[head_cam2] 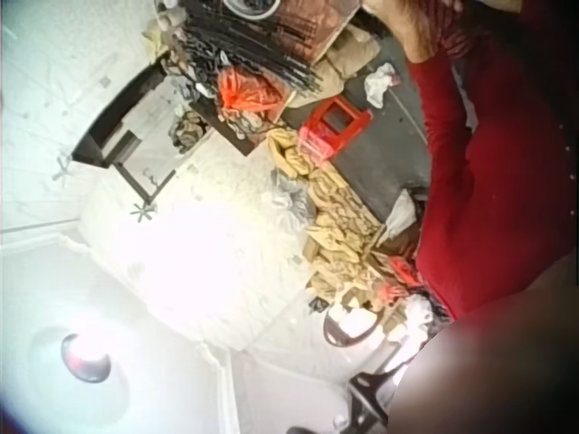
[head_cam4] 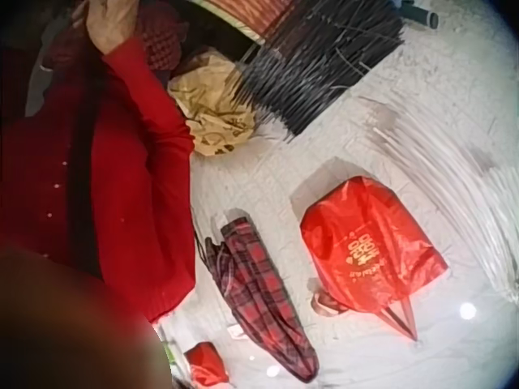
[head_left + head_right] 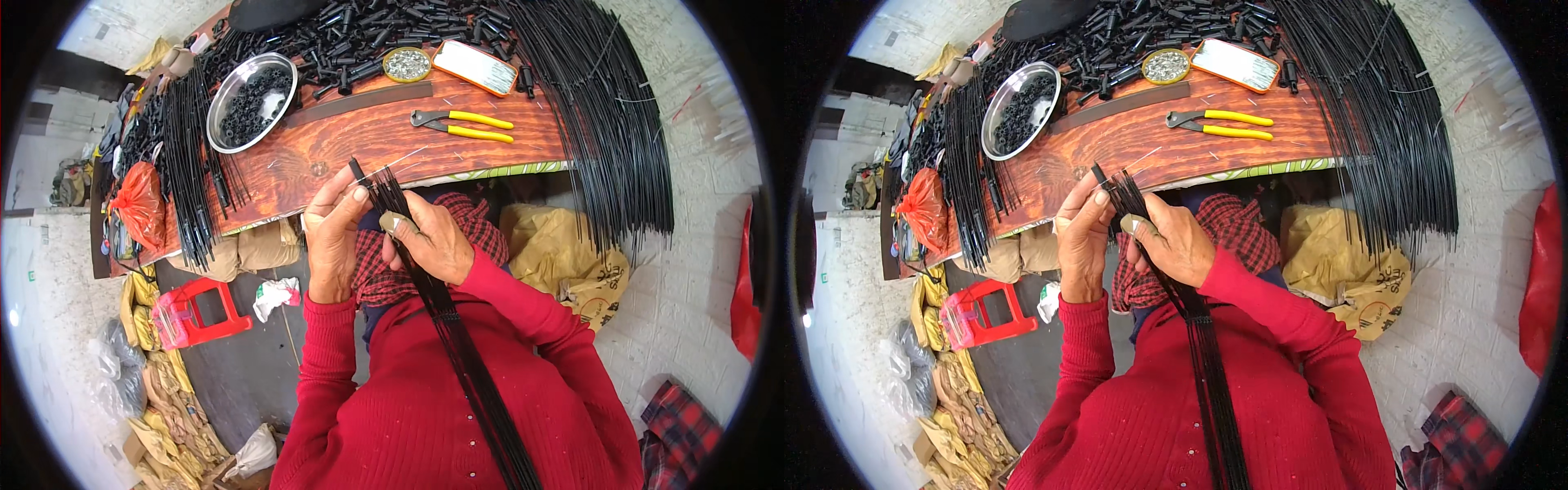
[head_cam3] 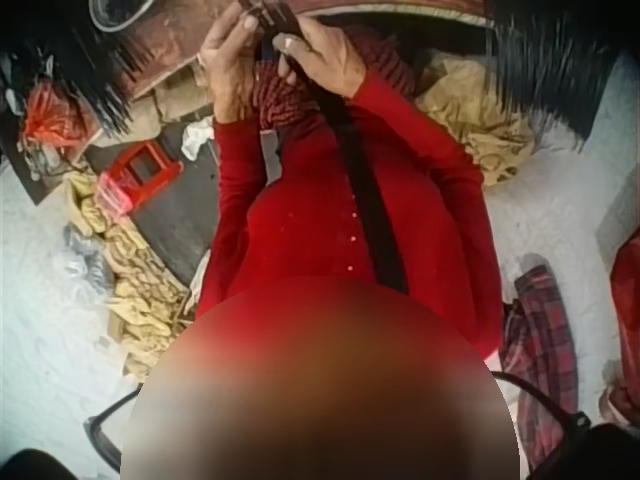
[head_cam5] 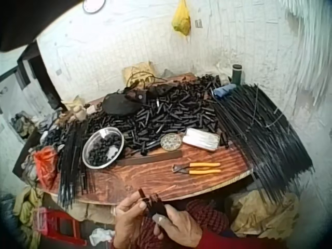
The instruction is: Assembling and organizing bunches of black electrical wires at a factory workbench.
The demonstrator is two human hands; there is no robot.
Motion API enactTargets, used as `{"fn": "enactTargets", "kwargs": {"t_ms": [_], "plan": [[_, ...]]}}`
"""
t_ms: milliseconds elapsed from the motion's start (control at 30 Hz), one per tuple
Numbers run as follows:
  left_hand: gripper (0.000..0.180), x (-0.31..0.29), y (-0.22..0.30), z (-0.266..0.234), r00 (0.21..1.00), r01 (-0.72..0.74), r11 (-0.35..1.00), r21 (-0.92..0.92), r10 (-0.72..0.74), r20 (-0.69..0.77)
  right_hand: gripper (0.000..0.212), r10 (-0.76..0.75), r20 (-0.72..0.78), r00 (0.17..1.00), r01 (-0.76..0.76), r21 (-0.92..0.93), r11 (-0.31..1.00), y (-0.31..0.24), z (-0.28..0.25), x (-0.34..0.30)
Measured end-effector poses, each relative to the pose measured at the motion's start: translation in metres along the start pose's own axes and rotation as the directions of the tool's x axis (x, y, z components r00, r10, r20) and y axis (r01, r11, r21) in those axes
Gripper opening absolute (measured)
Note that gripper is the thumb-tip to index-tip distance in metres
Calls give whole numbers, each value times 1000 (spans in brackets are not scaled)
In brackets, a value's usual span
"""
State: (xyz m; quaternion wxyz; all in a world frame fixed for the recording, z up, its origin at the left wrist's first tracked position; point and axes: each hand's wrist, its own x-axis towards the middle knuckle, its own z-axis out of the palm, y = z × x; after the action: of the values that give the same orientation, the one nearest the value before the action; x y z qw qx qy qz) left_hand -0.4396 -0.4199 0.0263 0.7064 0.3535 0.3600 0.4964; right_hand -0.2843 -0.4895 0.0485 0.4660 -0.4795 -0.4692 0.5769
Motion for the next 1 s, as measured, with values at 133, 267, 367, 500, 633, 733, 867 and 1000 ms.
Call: {"fn": "enactTargets", "kwargs": {"t_ms": [133,267,367,500,633,733,867,1000], "plan": [[43,-1,8,4,994,63,996,-61,-58,94,31,-1,-12,1000,2,60,998,1,5,-5],[44,0,1,-4,989,101,985,-142,-83,126,33,70,-22,997,-65,186,980,9,8,-3],[41,-1,1,-6,984,109,973,-202,-77,161,36,64,-3,998,-62,225,972,10,10,-3],[40,1,0,-10,976,127,964,-233,-79,203,36,91,90,992,-117,345,931,13,5,3],[42,-4,-8,-14,969,193,923,-332,-126,213,34,91,44,995,-100,284,954,19,10,3],[42,-5,-1,-10,976,175,959,-224,-139,168,32,73,-36,997,-66,177,982,14,14,2],[41,-4,3,-7,985,127,980,-154,-106,136,31,41,-68,997,-30,154,988,10,14,1],[34,-5,9,-10,994,61,996,-57,-56,91,31,40,-76,996,-32,110,993,6,14,-1]]}}
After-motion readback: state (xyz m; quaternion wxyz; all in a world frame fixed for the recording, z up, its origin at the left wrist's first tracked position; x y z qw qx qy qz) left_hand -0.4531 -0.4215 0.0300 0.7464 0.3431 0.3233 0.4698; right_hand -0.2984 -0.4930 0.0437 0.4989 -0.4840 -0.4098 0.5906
